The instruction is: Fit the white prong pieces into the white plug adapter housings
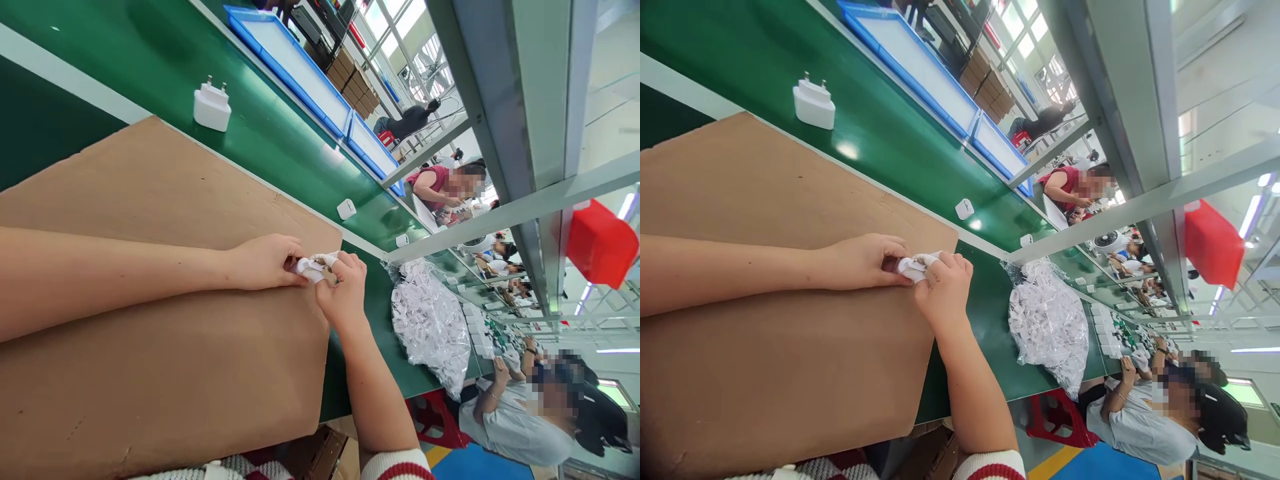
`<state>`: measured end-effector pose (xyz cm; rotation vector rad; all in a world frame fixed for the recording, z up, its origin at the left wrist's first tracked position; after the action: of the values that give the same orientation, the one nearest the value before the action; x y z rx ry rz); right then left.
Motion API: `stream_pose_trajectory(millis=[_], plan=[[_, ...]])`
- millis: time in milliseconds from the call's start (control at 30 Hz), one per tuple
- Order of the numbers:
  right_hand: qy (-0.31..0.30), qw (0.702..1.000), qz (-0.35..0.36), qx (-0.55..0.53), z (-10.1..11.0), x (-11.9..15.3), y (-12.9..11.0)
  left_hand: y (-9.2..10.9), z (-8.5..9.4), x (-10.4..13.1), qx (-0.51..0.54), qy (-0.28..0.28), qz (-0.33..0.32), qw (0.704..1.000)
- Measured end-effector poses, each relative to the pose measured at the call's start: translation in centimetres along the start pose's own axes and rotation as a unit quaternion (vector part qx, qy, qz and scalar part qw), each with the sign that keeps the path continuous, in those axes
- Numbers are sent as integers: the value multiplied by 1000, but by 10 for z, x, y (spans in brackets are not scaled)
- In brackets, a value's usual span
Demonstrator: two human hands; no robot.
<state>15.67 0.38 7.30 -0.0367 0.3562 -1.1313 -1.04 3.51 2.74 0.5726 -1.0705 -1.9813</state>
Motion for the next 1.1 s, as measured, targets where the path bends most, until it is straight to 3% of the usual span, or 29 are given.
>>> stream_pose_trajectory(millis=[133, 233, 300, 400, 533, 667, 833, 900, 967, 1033, 1100], plan=[[-25, 980, -89, -175, -15, 1, 9, 5, -3, 2, -38, 1, 7, 999], [43, 953, -118, -276, -28, 6, 16, 3, -8, 4, -49, 25, 9, 998], [77, 951, -116, -276, -33, 8, 19, -3, -12, 4, -48, 41, 16, 998], [68, 952, -105, -280, -36, 9, 22, -10, -18, 7, -66, 64, 17, 996], [48, 965, -92, -241, -33, 9, 24, -5, -19, 10, -168, 75, -49, 982], [54, 959, -71, -268, -34, 7, 20, 2, -17, 13, -240, 82, -51, 966], [61, 963, -73, -253, -34, 6, 19, 8, -17, 14, -196, 66, -19, 978], [73, 965, -89, -236, -26, 3, 31, 6, -12, 10, -154, 57, 13, 986], [118, 961, -148, -204, -8, 1, 56, 2, 3, 3, -120, 76, 43, 989], [168, 942, -257, -139, 15, 5, 89, -5, 28, -9, -115, 123, 81, 982], [172, 909, -376, -57, 37, 11, 124, -16, 60, -25, -143, 171, 126, 967]])
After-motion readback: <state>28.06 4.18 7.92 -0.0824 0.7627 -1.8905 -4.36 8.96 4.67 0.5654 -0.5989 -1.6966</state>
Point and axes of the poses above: each hand's wrist, its own x-axis away from the middle knuckle, its own z-axis out of the back of the hand, y = z × x, the point moved 4 cm from there along -x, towards the middle knuckle, and after that the axes turned 6 degrees about -y, right-handed, at the moved point
